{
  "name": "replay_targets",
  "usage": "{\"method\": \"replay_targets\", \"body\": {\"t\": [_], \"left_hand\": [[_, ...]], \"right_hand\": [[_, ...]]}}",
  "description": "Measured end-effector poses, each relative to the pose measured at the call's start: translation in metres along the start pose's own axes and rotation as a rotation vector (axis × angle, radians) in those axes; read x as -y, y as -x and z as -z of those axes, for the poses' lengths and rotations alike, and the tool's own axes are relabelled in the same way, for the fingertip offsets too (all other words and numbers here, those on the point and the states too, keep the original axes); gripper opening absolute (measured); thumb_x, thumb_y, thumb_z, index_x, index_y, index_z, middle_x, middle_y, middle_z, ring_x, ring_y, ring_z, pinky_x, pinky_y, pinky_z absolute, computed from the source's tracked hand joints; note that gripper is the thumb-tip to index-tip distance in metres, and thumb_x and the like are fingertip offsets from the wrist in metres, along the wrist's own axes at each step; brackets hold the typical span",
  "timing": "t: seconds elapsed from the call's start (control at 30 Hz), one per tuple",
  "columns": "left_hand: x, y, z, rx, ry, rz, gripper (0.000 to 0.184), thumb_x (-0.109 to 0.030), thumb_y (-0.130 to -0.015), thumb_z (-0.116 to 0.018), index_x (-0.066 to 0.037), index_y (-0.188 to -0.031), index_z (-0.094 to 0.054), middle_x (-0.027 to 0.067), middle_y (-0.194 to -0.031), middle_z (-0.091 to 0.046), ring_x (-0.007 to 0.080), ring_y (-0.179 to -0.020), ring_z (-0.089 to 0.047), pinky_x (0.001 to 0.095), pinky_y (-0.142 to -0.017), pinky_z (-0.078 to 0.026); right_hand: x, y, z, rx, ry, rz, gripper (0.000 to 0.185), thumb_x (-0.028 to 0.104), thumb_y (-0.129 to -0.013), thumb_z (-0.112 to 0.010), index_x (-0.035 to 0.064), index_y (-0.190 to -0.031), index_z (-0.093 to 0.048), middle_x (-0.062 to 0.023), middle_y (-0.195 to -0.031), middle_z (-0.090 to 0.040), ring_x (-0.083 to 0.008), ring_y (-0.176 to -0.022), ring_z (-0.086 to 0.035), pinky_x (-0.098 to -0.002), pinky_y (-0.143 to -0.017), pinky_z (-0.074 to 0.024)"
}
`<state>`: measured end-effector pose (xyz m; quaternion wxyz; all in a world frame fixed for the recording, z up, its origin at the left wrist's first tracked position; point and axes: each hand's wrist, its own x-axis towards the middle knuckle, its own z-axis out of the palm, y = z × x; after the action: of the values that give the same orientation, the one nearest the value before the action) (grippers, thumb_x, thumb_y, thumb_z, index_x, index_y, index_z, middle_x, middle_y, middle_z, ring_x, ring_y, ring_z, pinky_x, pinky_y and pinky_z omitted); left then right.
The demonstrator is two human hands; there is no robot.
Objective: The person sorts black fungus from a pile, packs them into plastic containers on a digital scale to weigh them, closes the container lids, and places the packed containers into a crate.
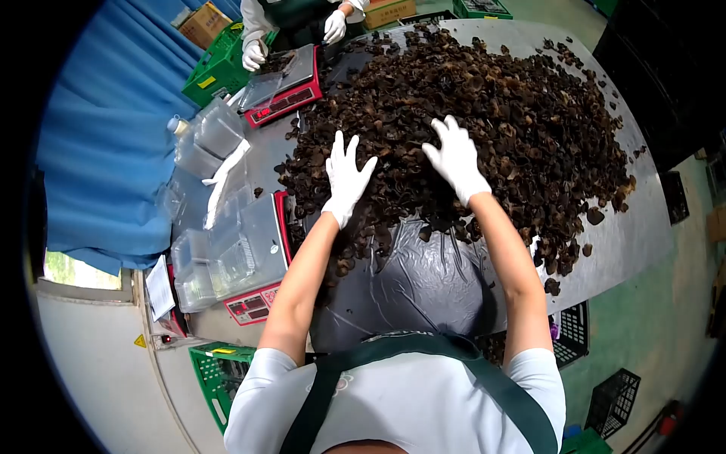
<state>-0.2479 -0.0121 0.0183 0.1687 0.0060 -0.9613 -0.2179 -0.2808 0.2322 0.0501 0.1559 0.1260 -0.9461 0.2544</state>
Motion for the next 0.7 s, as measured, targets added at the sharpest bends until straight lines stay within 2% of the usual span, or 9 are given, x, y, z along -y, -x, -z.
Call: {"method": "replay_targets", "body": {"t": [0.1,0.13,0.23,0.27,0.37,0.4,0.43,0.53,0.7], "left_hand": [[-0.012,-0.022,-0.011,0.134,-0.043,0.072,0.087,-0.054,-0.077,-0.068,-0.015,-0.146,-0.031,0.0145,-0.157,-0.006,0.0358,-0.143,-0.012,0.0604,-0.110,-0.013],[-0.014,-0.027,-0.015,0.193,-0.027,0.072,0.094,-0.058,-0.074,-0.068,-0.016,-0.147,-0.028,0.0152,-0.157,-0.003,0.0374,-0.143,-0.009,0.0618,-0.110,-0.010],[-0.022,-0.025,-0.033,0.383,0.005,0.100,0.098,-0.068,-0.072,-0.064,-0.011,-0.145,-0.034,0.0168,-0.157,-0.004,0.0368,-0.144,-0.006,0.0614,-0.111,-0.005],[-0.024,-0.018,-0.039,0.369,-0.002,0.061,0.100,-0.070,-0.071,-0.062,-0.007,-0.143,-0.036,0.0155,-0.157,-0.009,0.0358,-0.144,-0.008,0.0606,-0.111,-0.004],[-0.022,0.007,-0.044,0.331,-0.013,-0.013,0.095,-0.066,-0.072,-0.064,-0.004,-0.140,-0.039,0.0116,-0.151,-0.028,0.0307,-0.143,-0.016,0.0561,-0.113,-0.007],[-0.024,0.020,-0.041,0.256,-0.028,-0.038,0.084,-0.057,-0.073,-0.069,-0.006,-0.135,-0.045,0.0111,-0.147,-0.036,0.0302,-0.140,-0.024,0.0550,-0.112,-0.014],[-0.025,0.031,-0.039,0.266,-0.029,-0.033,0.084,-0.057,-0.073,-0.069,-0.006,-0.135,-0.045,0.0111,-0.147,-0.036,0.0302,-0.140,-0.024,0.0550,-0.112,-0.014],[-0.028,0.065,-0.032,0.092,0.027,-0.088,0.063,-0.037,-0.070,-0.077,-0.015,-0.124,-0.052,0.0086,-0.136,-0.046,0.0307,-0.133,-0.035,0.0544,-0.108,-0.023],[-0.024,0.116,-0.028,0.143,-0.076,-0.141,0.051,-0.026,-0.073,-0.072,-0.015,-0.120,-0.055,0.0091,-0.141,-0.041,0.0317,-0.135,-0.031,0.0538,-0.110,-0.021]], "right_hand": [[-0.019,-0.043,-0.009,0.030,0.232,-0.097,0.074,0.049,-0.075,-0.072,0.0152,-0.135,-0.047,-0.0190,-0.144,-0.038,-0.0375,-0.126,-0.043,-0.0454,-0.103,-0.0384],[-0.016,-0.049,-0.008,0.102,0.242,-0.154,0.082,0.055,-0.071,-0.073,0.0166,-0.138,-0.044,-0.0195,-0.147,-0.032,-0.0373,-0.132,-0.035,-0.0521,-0.104,-0.0353],[-0.011,-0.040,-0.031,0.356,0.100,-0.250,0.088,0.058,-0.066,-0.075,0.0184,-0.138,-0.043,-0.0176,-0.150,-0.025,-0.0378,-0.138,-0.024,-0.0632,-0.103,-0.0302],[-0.006,-0.028,-0.037,0.343,0.096,-0.233,0.090,0.057,-0.064,-0.076,0.0194,-0.139,-0.042,-0.0171,-0.151,-0.024,-0.0381,-0.140,-0.020,-0.0653,-0.104,-0.0283],[0.003,0.009,-0.042,0.237,0.099,-0.151,0.089,0.050,-0.063,-0.080,0.0192,-0.138,-0.042,-0.0174,-0.149,-0.027,-0.0369,-0.134,-0.031,-0.0544,-0.099,-0.0412],[0.005,0.023,-0.034,0.213,0.099,-0.131,0.082,0.042,-0.065,-0.081,0.0180,-0.135,-0.045,-0.0180,-0.148,-0.028,-0.0353,-0.127,-0.040,-0.0451,-0.093,-0.0480],[0.006,0.033,-0.030,0.223,0.097,-0.136,0.082,0.042,-0.065,-0.081,0.0180,-0.135,-0.045,-0.0180,-0.148,-0.028,-0.0353,-0.127,-0.040,-0.0451,-0.093,-0.0480],[0.003,0.064,-0.022,0.177,0.047,-0.188,0.068,0.032,-0.070,-0.078,0.0161,-0.130,-0.050,-0.0191,-0.147,-0.030,-0.0337,-0.117,-0.048,-0.0396,-0.087,-0.0517],[0.004,0.105,-0.021,0.176,0.022,-0.219,0.061,0.028,-0.072,-0.075,0.0180,-0.129,-0.052,-0.0155,-0.149,-0.031,-0.0311,-0.113,-0.051,-0.0388,-0.084,-0.0524]]}}
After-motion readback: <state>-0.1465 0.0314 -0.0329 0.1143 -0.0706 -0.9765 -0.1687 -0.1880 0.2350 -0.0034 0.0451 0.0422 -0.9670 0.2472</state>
